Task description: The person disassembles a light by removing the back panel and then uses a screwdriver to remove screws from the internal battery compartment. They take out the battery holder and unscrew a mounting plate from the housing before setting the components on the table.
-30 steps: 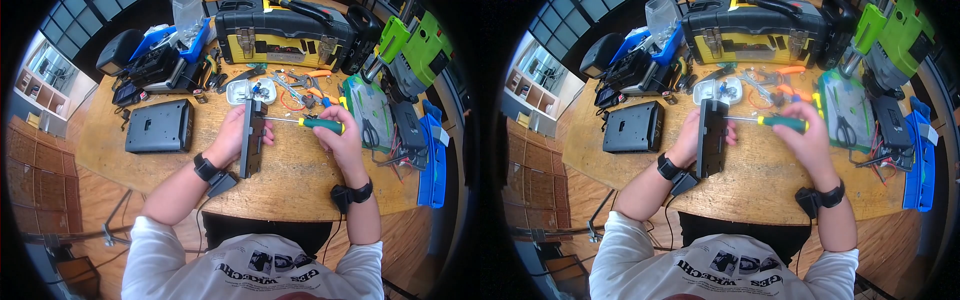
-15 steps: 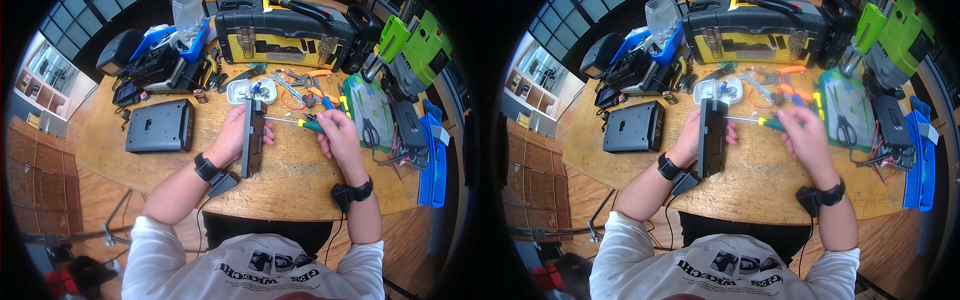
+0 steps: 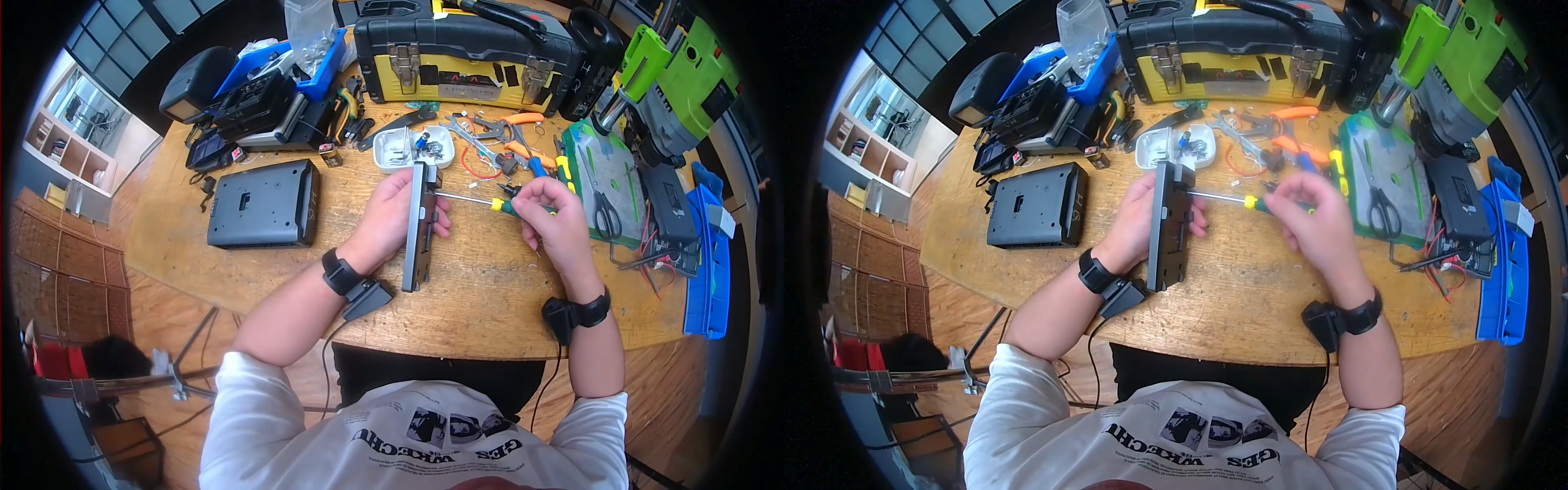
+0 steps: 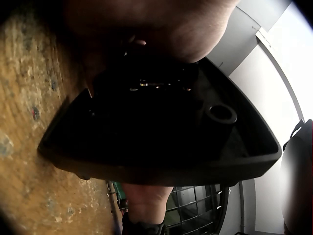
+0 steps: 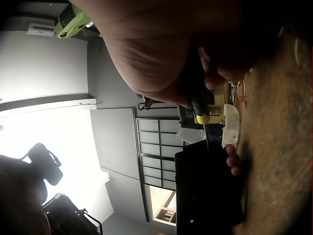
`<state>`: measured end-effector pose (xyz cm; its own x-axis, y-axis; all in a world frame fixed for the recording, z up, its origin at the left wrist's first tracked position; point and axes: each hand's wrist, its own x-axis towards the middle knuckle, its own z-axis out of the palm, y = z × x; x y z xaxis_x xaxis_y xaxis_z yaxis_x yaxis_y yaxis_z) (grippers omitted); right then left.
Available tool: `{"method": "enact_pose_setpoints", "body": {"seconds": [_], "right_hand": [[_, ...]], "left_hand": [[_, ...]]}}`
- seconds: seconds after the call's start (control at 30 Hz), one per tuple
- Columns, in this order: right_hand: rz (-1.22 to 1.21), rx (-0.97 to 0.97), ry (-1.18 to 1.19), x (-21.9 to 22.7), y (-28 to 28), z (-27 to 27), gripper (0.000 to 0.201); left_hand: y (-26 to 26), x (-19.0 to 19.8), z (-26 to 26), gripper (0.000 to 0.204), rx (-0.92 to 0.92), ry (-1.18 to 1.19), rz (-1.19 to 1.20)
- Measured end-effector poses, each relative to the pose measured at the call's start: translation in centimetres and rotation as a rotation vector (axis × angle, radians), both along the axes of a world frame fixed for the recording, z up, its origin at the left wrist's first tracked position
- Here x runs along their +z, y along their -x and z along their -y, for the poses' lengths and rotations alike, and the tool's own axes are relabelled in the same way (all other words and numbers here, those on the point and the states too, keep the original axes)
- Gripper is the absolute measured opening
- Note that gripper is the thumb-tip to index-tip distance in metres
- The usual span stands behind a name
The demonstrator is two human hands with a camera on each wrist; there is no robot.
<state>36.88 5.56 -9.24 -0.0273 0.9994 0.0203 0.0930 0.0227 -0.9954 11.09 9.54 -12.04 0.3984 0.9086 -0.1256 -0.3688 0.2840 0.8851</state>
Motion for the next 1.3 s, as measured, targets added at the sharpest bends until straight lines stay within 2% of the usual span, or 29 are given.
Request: {"method": "enact_pose_setpoints", "body": {"seconds": [0.47, 0.53, 0.87, 0.93, 1.07, 1.17, 1.23, 1.27, 1.3], "right_hand": [[0.131, 0.020, -0.039, -0.6, -0.3, 0.0, 0.012], [0.220, 0.050, -0.177, -1.3, -0.6, -0.2, 0.011], [0.202, 0.040, -0.272, -1.5, -0.5, -0.2, 0.010], [0.165, 0.000, -0.170, -1.0, -0.4, -0.1, 0.011], [0.134, -0.033, -0.169, -1.6, -0.6, -0.4, 0.011], [0.148, 0.004, -0.241, -1.9, -0.8, -0.6, 0.011], [0.256, -0.014, -0.680, -2.8, -0.8, -1.6, 0.011], [0.256, -0.014, -0.680, -2.9, -0.8, -1.4, 0.011], [0.153, -0.019, -0.506, -2.7, -0.8, -1.2, 0.011]], "left_hand": [[-0.1, 0.2, 0.0, 0.027, -0.017, -0.009, -0.045], [-0.1, 0.2, 0.1, 0.027, -0.018, -0.008, -0.053], [-0.1, 0.2, -0.1, 0.027, -0.020, -0.018, -0.085], [-0.1, 0.2, 0.0, 0.026, -0.022, -0.022, -0.092], [0.1, -0.4, -0.2, 0.024, -0.032, -0.029, -0.089], [0.2, -0.7, -0.3, 0.023, -0.040, -0.025, -0.086], [0.2, -0.7, -0.3, 0.023, -0.040, -0.021, -0.077], [0.2, -0.8, -0.4, 0.022, -0.049, -0.028, -0.073], [0.2, -0.8, -0.4, 0.022, -0.057, -0.034, -0.068]]}}
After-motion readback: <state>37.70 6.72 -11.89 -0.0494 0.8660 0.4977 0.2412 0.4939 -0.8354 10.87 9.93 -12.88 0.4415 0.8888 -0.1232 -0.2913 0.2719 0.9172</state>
